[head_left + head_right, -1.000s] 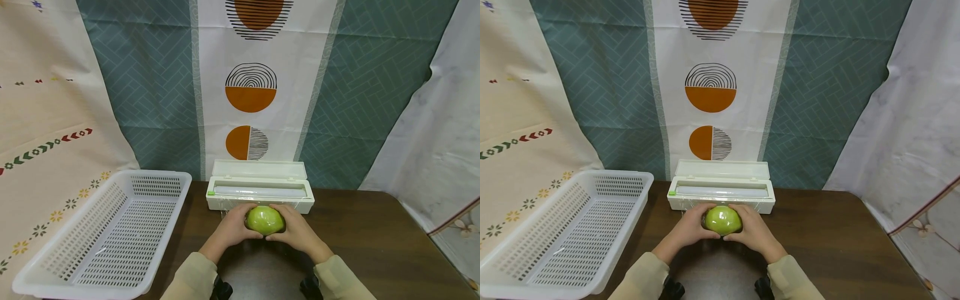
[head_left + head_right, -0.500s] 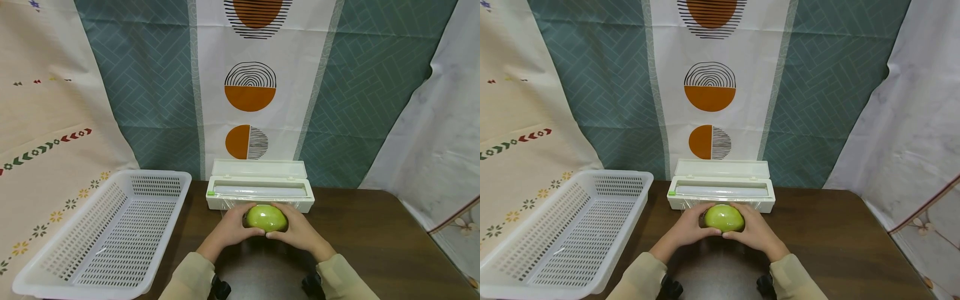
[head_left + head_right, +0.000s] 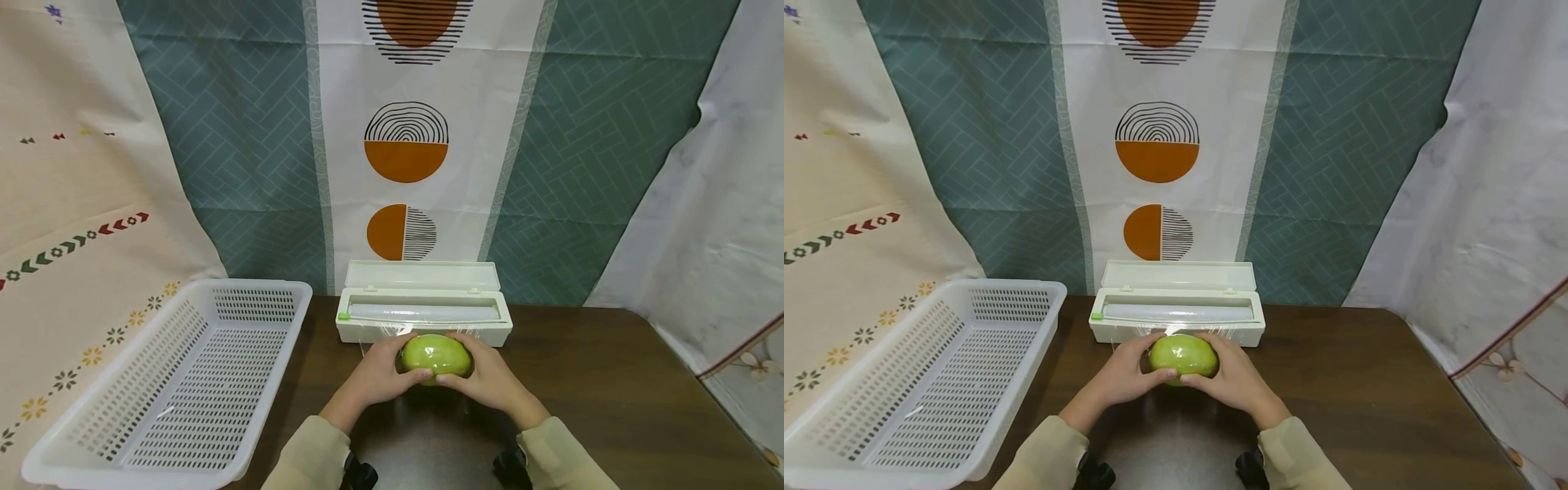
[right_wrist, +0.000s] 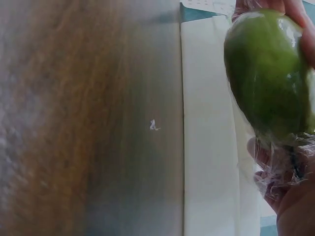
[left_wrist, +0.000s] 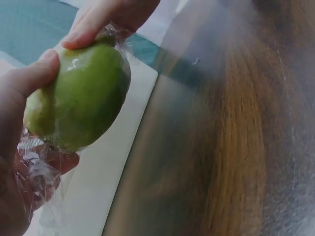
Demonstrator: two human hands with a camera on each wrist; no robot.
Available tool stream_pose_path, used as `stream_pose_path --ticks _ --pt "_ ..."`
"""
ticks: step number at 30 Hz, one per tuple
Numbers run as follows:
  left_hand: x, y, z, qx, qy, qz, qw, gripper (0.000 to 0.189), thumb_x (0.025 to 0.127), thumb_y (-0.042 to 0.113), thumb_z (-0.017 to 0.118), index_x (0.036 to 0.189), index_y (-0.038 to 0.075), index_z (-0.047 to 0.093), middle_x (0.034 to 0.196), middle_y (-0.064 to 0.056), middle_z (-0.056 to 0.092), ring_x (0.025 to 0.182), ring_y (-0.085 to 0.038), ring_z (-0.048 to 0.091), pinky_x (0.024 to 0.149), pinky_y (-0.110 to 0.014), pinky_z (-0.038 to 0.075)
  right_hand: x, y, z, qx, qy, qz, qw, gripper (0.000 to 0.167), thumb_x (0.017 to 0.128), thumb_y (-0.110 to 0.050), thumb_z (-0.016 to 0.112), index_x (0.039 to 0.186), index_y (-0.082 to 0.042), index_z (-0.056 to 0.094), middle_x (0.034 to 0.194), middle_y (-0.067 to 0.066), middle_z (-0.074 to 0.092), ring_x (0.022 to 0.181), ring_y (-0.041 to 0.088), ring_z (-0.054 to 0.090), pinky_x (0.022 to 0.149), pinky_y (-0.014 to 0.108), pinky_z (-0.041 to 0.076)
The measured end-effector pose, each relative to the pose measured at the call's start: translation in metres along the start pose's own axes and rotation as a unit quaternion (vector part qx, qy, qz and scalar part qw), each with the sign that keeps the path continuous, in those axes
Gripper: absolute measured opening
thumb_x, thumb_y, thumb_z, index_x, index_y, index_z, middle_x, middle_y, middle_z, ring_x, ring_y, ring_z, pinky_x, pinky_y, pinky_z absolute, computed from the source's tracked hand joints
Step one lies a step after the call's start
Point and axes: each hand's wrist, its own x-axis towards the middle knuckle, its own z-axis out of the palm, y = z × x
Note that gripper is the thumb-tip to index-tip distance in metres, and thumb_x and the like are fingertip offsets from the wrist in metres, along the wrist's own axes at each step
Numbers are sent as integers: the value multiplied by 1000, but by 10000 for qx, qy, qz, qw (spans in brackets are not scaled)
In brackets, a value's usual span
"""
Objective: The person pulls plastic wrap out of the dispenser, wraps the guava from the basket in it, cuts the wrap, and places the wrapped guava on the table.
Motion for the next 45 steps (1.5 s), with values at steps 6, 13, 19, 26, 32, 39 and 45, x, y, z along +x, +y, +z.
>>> stream_pose_path --ticks 6,13,19,26,32,39,45 --pt "-1 1 0 36 43 -27 10000 69 84 57 60 133 10 51 123 -5 61 111 -20 58 91 -41 49 0 -3 -3 28 -50 -37 10000 66 74 -50 75 125 -12 56 110 -1 64 87 7 58 72 27 49" --pt "-3 3 0 -151 -27 -113 9998 65 83 61 59 127 14 55 112 2 63 99 -13 59 83 -34 50 -4 -4 -3 59 -151 48 9999 60 77 -49 73 122 -12 57 105 -2 64 82 5 55 67 24 47" --pt "-4 2 1 -293 -20 -80 9995 65 82 58 62 129 13 54 116 -1 63 103 -16 60 85 -37 51 -5 -3 -2 110 -184 -14 9998 61 74 -51 75 121 -15 58 105 -5 63 82 5 56 69 25 48" --pt "-3 -4 4 -376 -125 -76 9992 68 79 51 69 131 10 54 124 -5 61 110 -18 58 90 -39 49 -3 1 0 -79 -407 -119 9991 69 74 -56 73 124 -13 56 112 -2 63 89 8 58 74 28 50" --pt "-4 -5 3 -455 -158 -69 9988 64 78 52 70 126 11 57 116 -1 64 102 -14 61 86 -34 51 -3 1 0 -102 -489 -180 9986 67 75 -55 72 123 -10 56 112 0 63 89 9 59 74 27 50" --pt "-5 -7 6 -479 -292 -178 9983 63 80 54 68 126 12 57 111 1 65 95 -10 61 80 -29 51 -4 0 2 -147 -449 -151 9988 65 74 -55 73 120 -10 59 108 -2 64 88 8 56 74 27 49" --pt "-8 -10 9 -511 -388 -297 9975 62 80 56 67 125 14 57 108 3 65 90 -7 59 77 -26 50 -6 2 5 -61 -551 -147 9984 61 75 -56 72 118 -13 59 105 -6 63 84 5 55 72 24 48"
